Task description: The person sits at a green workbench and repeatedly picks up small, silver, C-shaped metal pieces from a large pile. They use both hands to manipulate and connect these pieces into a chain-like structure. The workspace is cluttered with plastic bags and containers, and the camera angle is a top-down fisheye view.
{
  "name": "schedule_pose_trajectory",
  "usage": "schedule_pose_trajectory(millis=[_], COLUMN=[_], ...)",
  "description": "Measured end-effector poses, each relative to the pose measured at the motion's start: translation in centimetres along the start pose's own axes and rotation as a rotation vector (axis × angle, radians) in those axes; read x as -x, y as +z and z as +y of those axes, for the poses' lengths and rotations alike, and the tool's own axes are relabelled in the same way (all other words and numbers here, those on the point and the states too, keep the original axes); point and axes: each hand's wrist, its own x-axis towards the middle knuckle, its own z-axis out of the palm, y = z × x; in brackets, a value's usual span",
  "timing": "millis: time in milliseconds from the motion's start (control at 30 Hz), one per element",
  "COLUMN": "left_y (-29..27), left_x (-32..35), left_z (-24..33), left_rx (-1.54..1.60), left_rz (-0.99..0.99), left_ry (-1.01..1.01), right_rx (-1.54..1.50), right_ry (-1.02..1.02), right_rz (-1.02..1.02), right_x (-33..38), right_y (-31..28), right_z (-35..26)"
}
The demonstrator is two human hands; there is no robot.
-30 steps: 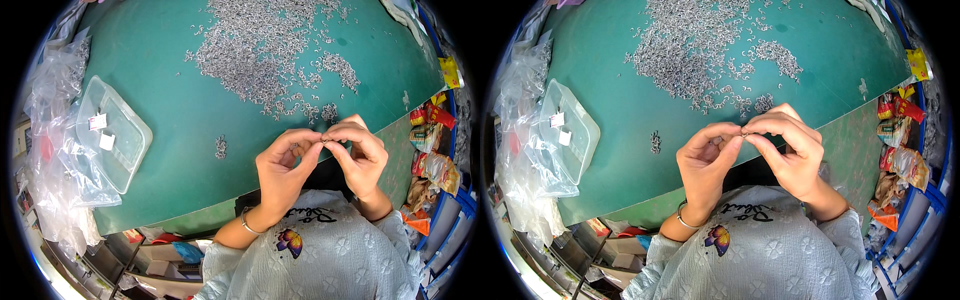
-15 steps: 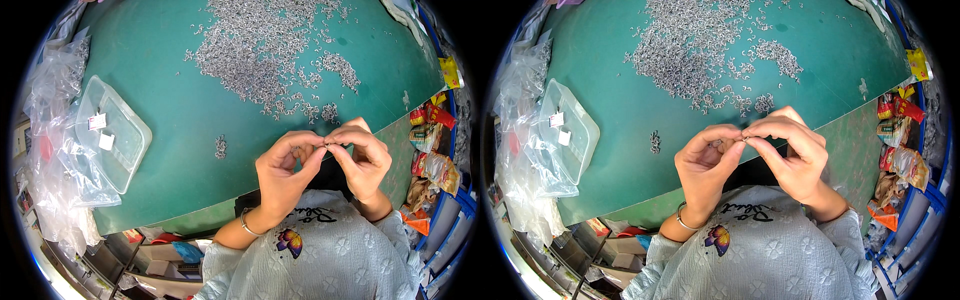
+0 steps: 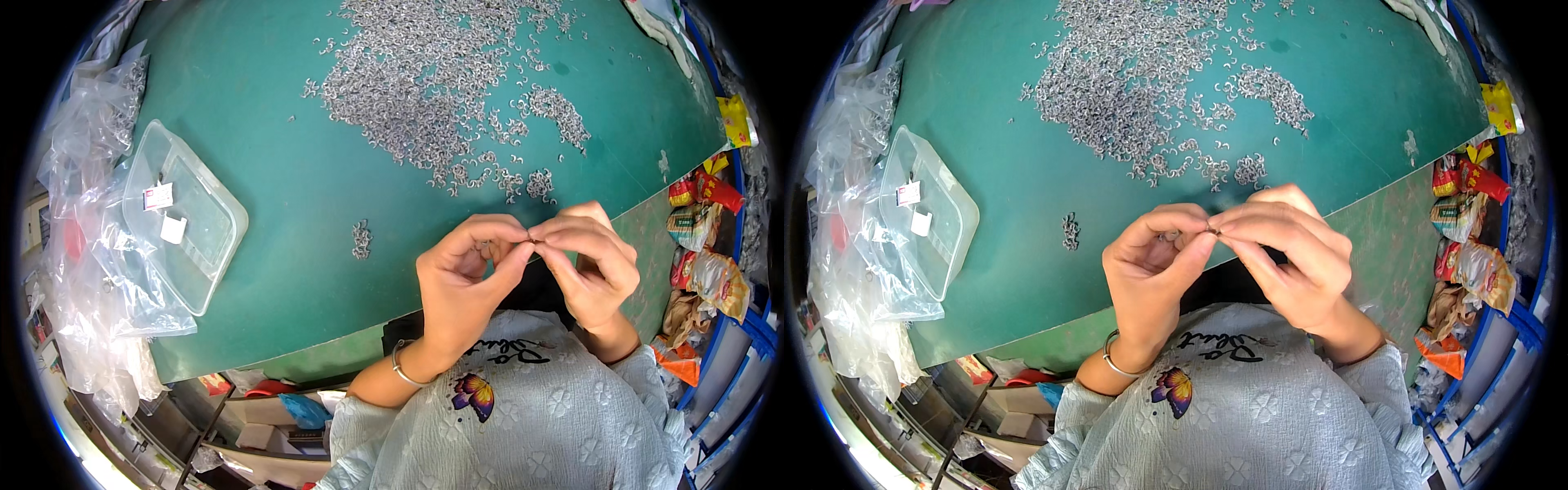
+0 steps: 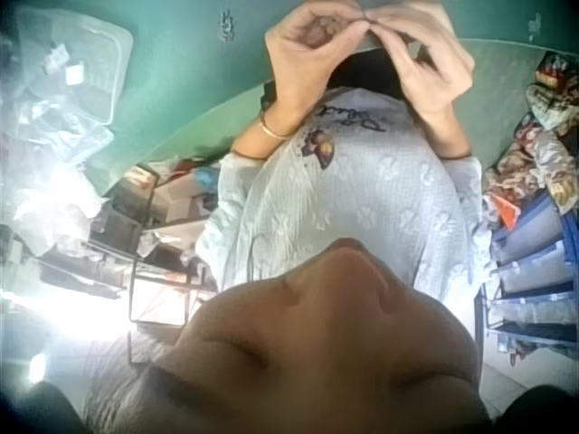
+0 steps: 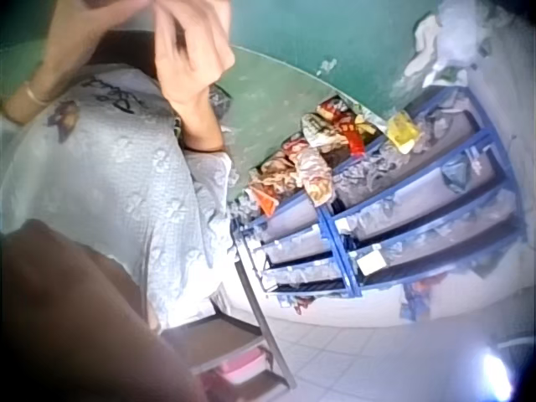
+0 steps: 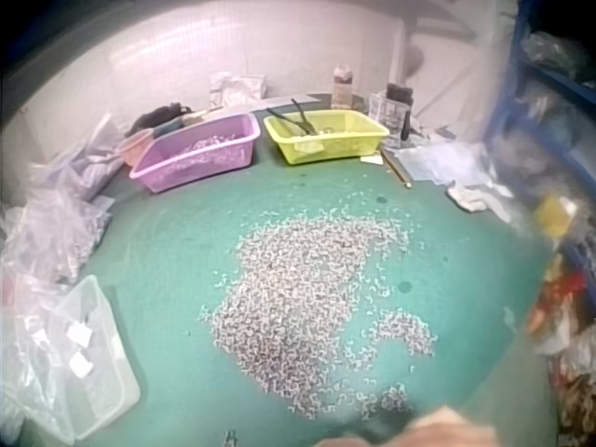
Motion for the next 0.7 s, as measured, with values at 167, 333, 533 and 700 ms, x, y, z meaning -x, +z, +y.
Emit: schedule_pose_trajectory(millis=[167, 333, 533, 700], left_y=[-0.5, -1.2, -1.3, -1.3], left_x=[-0.1, -0.3, -0.4, -0.2], left_z=[-0.2, -0.3, -0.4, -0.5], left_rx=[0.09, 0.305, 0.378, 0.249], left_rz=[0.055, 0.02, -0.038, 0.008], left_ry=[-0.052, -0.155, -0.161, -0.198], right_rx=[0.011, 0.473, 0.516, 0.381], right_ry=[0.304, 0.211, 0.066, 0.048], right_rz=[0.112, -0.06, -0.043, 0.054], right_x=[-0.2, -0.8, -0.2, -0.3], right_y=[-0.5, -0.6, -0.1, -0.1], right_z=[1.4, 2.7, 4.0, 4.2])
